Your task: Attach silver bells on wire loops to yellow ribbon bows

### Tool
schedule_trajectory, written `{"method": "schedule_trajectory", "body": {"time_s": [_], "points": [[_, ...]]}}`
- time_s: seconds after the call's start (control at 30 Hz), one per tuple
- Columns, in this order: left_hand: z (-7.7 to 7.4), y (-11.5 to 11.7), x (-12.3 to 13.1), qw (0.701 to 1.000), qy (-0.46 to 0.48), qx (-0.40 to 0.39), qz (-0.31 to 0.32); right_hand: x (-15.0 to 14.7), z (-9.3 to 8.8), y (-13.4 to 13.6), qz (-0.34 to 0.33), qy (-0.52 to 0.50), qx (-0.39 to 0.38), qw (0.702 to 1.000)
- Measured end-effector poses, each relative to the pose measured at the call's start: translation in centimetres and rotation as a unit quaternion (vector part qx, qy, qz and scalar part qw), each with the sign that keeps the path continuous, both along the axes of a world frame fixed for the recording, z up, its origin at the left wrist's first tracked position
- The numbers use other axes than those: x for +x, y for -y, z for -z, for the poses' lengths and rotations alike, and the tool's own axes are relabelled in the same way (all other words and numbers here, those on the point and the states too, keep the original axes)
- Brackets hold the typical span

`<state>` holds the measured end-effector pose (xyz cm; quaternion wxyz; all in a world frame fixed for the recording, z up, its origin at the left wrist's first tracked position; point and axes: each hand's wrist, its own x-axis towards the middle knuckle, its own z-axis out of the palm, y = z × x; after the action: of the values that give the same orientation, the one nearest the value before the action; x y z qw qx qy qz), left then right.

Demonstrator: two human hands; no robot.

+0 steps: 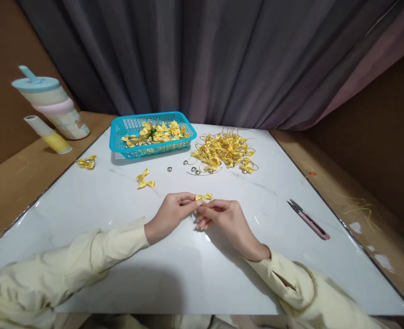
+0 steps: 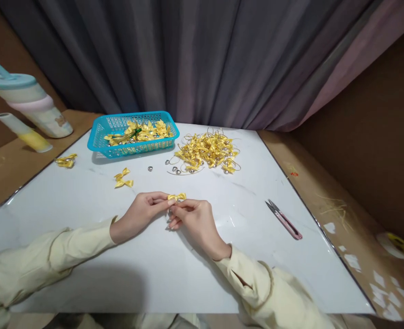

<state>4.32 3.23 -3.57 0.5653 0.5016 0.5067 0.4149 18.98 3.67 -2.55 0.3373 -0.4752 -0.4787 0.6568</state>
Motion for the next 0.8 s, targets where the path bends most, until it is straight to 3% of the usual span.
{"method": "schedule_trajectory", "body": {"time_s": [0.33, 0.8], "points": [[0.03, 0.17, -0.01, 0.996, 0.082, -0.005, 0.032, 0.28, -0.33, -0.18, -0.01, -0.008, -0.002, 1.0], [0.67, -0.21, 0.8, 0.998, -0.029, 0.031, -0.044, 0.22, 0.19, -0.24, -0.015, -0.013, -0.002, 1.0]]}}
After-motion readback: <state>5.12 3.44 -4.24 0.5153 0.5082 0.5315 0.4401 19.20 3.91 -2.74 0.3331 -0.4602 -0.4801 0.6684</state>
